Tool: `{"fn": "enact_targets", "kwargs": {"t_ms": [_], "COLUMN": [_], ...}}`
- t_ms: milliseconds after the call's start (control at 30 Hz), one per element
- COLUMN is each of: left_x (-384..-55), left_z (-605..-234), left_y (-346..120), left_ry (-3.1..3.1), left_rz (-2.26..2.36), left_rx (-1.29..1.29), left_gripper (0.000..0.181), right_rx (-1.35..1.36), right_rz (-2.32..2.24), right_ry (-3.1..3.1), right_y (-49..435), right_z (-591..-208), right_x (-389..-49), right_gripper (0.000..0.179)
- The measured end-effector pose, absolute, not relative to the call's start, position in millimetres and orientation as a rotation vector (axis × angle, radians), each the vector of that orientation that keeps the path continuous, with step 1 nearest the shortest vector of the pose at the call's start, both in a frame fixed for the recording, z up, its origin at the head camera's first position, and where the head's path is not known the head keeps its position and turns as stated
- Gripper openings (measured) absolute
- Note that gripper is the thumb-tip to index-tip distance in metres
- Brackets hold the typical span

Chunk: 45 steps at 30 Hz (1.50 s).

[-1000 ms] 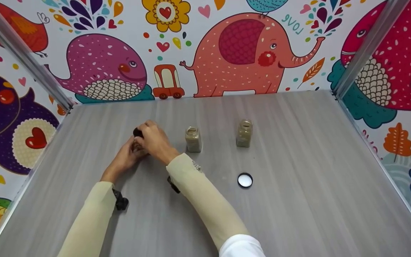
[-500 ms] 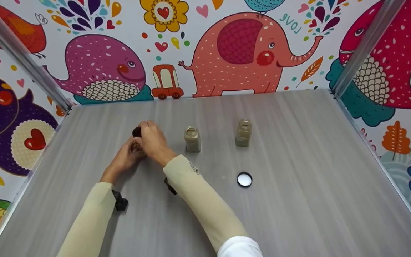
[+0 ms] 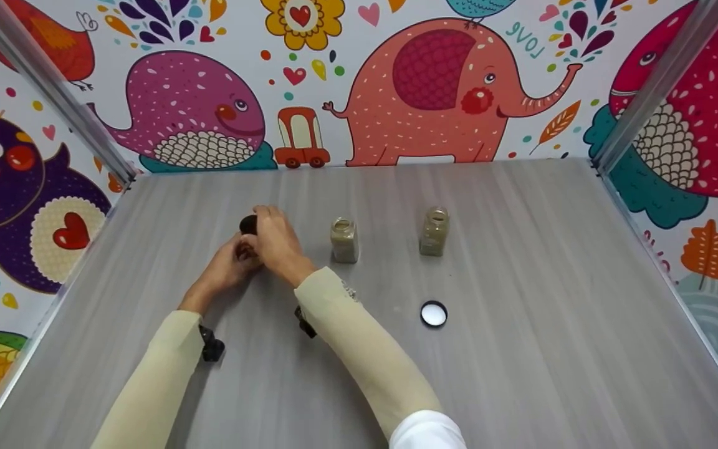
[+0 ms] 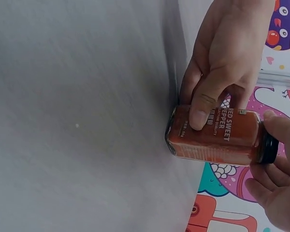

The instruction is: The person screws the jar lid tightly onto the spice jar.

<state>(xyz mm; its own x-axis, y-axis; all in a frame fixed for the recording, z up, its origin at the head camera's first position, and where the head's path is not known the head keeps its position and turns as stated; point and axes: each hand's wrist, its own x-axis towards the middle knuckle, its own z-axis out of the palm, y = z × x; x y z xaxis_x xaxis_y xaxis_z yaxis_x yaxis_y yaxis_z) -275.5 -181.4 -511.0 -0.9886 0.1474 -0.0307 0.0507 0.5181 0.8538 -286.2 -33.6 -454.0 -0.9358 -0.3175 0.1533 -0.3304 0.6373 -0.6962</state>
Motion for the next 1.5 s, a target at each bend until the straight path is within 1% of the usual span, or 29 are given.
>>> {"fn": "enact_targets", "kwargs": {"t_ms": [167, 267, 367, 533, 767, 867, 967, 1100, 1300, 1500], "left_x": [-271.2, -264.5, -257.0, -244.7, -227.2, -220.4, -215.4, -209.4, -206.6, -202.4], "left_z": [-505.7, -503.6, -503.3, -506.0, -510.6, -508.6, -504.6, -499.0, -498.6, -497.7], "left_y": [-180.0, -181.0, -181.5, -178.3, -164.0, -157.6, -151.0, -141.4, -124.9, -111.8], "left_ry": [2.693, 2.665, 2.641, 2.724, 2.904, 2.892, 2.863, 2.813, 2.752, 2.723], "left_rz": [1.423, 1.466, 1.53, 1.515, 1.432, 1.412, 1.392, 1.385, 1.437, 1.475], "left_rx": [0.08, -0.012, -0.079, -0.129, -0.204, -0.226, -0.237, -0.209, -0.033, 0.07], "left_gripper": [0.069, 0.077, 0.078, 0.067, 0.034, 0.031, 0.032, 0.036, 0.046, 0.049], "right_rx": [0.614, 0.625, 0.625, 0.645, 0.694, 0.707, 0.722, 0.753, 0.8, 0.853], "right_rz": [1.232, 1.237, 1.232, 1.23, 1.318, 1.343, 1.359, 1.352, 1.279, 1.278], "right_ry": [-2.779, -2.74, -2.716, -2.693, -2.639, -2.65, -2.67, -2.67, -2.648, -2.61], "right_y": [-29.8, -26.1, -20.4, -10.8, 9.7, 20.8, 31.2, 43.4, 61.6, 76.4], "right_z": [-458.1, -458.4, -456.9, -454.1, -449.4, -446.4, -443.4, -441.1, -442.1, -447.2], "right_x": [-280.1, -274.2, -268.0, -254.6, -228.1, -216.6, -206.7, -195.3, -182.4, -168.0], "right_gripper": [0.069, 0.069, 0.065, 0.057, 0.048, 0.047, 0.047, 0.047, 0.049, 0.051]}}
